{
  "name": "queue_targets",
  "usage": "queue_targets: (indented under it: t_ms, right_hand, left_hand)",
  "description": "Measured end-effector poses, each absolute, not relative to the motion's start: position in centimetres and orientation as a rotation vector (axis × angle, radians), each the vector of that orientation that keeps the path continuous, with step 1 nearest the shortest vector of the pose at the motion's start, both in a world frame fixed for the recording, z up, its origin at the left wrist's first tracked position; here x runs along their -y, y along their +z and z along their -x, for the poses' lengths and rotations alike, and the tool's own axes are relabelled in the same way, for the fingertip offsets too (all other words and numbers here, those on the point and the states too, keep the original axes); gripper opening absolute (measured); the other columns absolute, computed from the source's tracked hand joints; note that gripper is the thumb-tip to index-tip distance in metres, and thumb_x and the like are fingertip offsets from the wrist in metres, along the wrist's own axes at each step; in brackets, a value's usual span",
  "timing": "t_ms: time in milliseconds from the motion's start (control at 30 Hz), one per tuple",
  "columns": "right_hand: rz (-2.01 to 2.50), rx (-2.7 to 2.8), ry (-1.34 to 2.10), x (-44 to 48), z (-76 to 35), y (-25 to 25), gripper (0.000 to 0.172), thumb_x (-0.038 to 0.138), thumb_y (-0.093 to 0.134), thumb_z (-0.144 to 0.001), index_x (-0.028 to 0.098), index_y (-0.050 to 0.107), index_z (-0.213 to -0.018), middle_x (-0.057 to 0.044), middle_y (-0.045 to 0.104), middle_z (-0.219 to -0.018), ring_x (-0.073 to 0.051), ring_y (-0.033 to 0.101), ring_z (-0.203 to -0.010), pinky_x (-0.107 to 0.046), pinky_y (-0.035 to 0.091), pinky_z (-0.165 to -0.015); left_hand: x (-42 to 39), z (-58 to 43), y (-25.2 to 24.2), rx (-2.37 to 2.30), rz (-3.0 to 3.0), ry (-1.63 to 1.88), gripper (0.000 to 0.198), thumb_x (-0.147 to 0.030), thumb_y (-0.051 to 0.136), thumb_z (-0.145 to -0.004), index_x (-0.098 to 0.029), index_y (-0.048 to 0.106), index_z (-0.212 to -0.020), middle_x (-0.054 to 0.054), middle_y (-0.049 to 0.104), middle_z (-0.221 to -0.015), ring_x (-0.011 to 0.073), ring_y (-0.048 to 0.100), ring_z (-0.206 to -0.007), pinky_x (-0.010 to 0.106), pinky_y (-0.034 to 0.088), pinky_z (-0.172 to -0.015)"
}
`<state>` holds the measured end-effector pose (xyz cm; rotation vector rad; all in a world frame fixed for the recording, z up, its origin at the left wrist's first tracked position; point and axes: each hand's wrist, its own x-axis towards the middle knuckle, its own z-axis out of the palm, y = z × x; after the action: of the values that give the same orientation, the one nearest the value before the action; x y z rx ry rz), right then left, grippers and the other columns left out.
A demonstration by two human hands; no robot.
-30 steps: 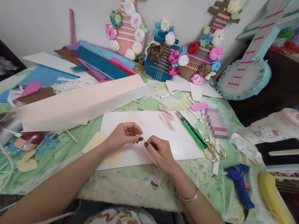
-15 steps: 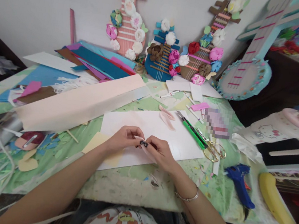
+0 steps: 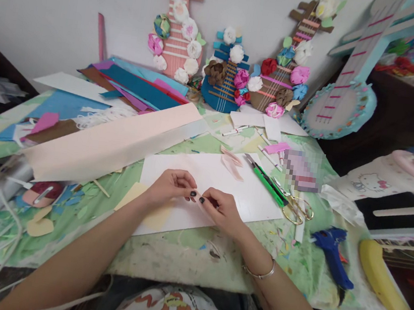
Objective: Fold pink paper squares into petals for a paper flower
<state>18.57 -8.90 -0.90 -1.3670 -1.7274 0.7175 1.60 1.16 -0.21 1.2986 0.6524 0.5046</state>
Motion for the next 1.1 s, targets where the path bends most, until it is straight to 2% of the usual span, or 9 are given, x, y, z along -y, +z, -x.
queue_targets:
  t_ms: [167, 300, 367, 467, 567, 767, 933, 1100]
  right_hand:
    - [1.358, 1.757, 0.645, 8.8, -18.8, -0.8, 0.014, 0.021, 0.047, -0.086, 0.019, 0.051, -0.073, 0.001, 0.049, -0.068, -0.012, 0.045, -0.064, -0.024, 0.033, -0.06]
    - [1.36, 1.767, 0.64, 8.8, -18.8, -0.9, 0.013, 0.02, 0.048, -0.086, 0.019, 0.051, -0.074, 0.001, 0.049, -0.069, -0.012, 0.045, -0.064, -0.024, 0.033, -0.06]
    - [1.359, 1.773, 0.657, 8.8, -18.8, -1.0, 0.013, 0.021, 0.049, -0.086, 0.019, 0.052, -0.074, 0.001, 0.05, -0.069, -0.011, 0.046, -0.064, -0.023, 0.034, -0.06]
    - [1.364, 1.777, 0.687, 8.7, -18.7, -1.1, 0.015, 0.024, 0.051, -0.085, 0.019, 0.054, -0.072, 0.001, 0.052, -0.068, -0.011, 0.047, -0.063, -0.023, 0.034, -0.059]
    - [1.393, 1.749, 0.721, 8.7, -18.7, -1.3, 0.014, 0.023, 0.054, -0.082, 0.018, 0.053, -0.069, 0.002, 0.053, -0.065, -0.01, 0.046, -0.06, -0.022, 0.033, -0.057]
    - [1.44, 1.543, 0.795, 8.5, -19.2, -1.2, 0.005, 0.022, 0.059, -0.077, 0.019, 0.055, -0.076, 0.003, 0.058, -0.063, -0.009, 0.049, -0.056, -0.021, 0.035, -0.055]
    - [1.396, 1.393, 0.84, 8.3, -19.8, -1.3, 0.007, 0.024, 0.06, -0.079, 0.018, 0.058, -0.082, 0.0, 0.062, -0.072, -0.012, 0.056, -0.062, -0.024, 0.042, -0.058]
    - [1.323, 1.276, 0.861, 8.2, -20.0, -1.7, 0.01, 0.025, 0.062, -0.079, 0.017, 0.061, -0.085, 0.0, 0.062, -0.071, -0.013, 0.06, -0.063, -0.027, 0.047, -0.063]
  left_hand:
    - [-1.6, -1.2, -0.5, -0.657, -1.277, 0.511, 0.027, -0.027, 0.078, -0.063, -0.012, 0.064, -0.08, 0.006, 0.073, -0.065, 0.0169, 0.068, -0.058, 0.025, 0.054, -0.061]
    - [-1.4, -1.1, -0.1, -0.623, -1.289, 0.482, 0.033, -0.033, 0.072, -0.071, -0.012, 0.063, -0.094, 0.007, 0.072, -0.067, 0.0201, 0.07, -0.064, 0.029, 0.055, -0.066]
    - [-1.1, -1.3, 0.0, -0.608, -1.308, 0.457, 0.036, -0.034, 0.071, -0.072, -0.012, 0.062, -0.099, 0.008, 0.073, -0.072, 0.0208, 0.07, -0.066, 0.028, 0.055, -0.061]
    - [-0.5, -2.0, 0.0, -0.626, -1.351, 0.43, 0.027, -0.029, 0.075, -0.067, -0.011, 0.065, -0.085, 0.007, 0.071, -0.065, 0.0181, 0.067, -0.058, 0.021, 0.049, -0.047]
    - [-0.2, -2.4, -0.3, -0.674, -1.384, 0.456, 0.016, -0.024, 0.075, -0.067, -0.01, 0.066, -0.069, 0.005, 0.068, -0.056, 0.0137, 0.064, -0.051, 0.019, 0.047, -0.046]
    - [-1.2, -1.9, -0.5, -0.761, -1.373, 0.637, 0.023, -0.03, 0.077, -0.065, -0.011, 0.066, -0.072, 0.004, 0.069, -0.062, 0.0151, 0.066, -0.056, 0.025, 0.055, -0.058]
    - [-1.4, -1.7, -0.7, -0.772, -1.354, 0.741, 0.026, -0.032, 0.079, -0.063, -0.011, 0.066, -0.072, 0.003, 0.068, -0.063, 0.0155, 0.066, -0.057, 0.028, 0.057, -0.06]
    - [-1.3, -1.8, -0.6, -0.765, -1.343, 0.76, 0.028, -0.032, 0.08, -0.062, -0.011, 0.065, -0.072, 0.004, 0.069, -0.065, 0.0184, 0.069, -0.061, 0.03, 0.059, -0.062]
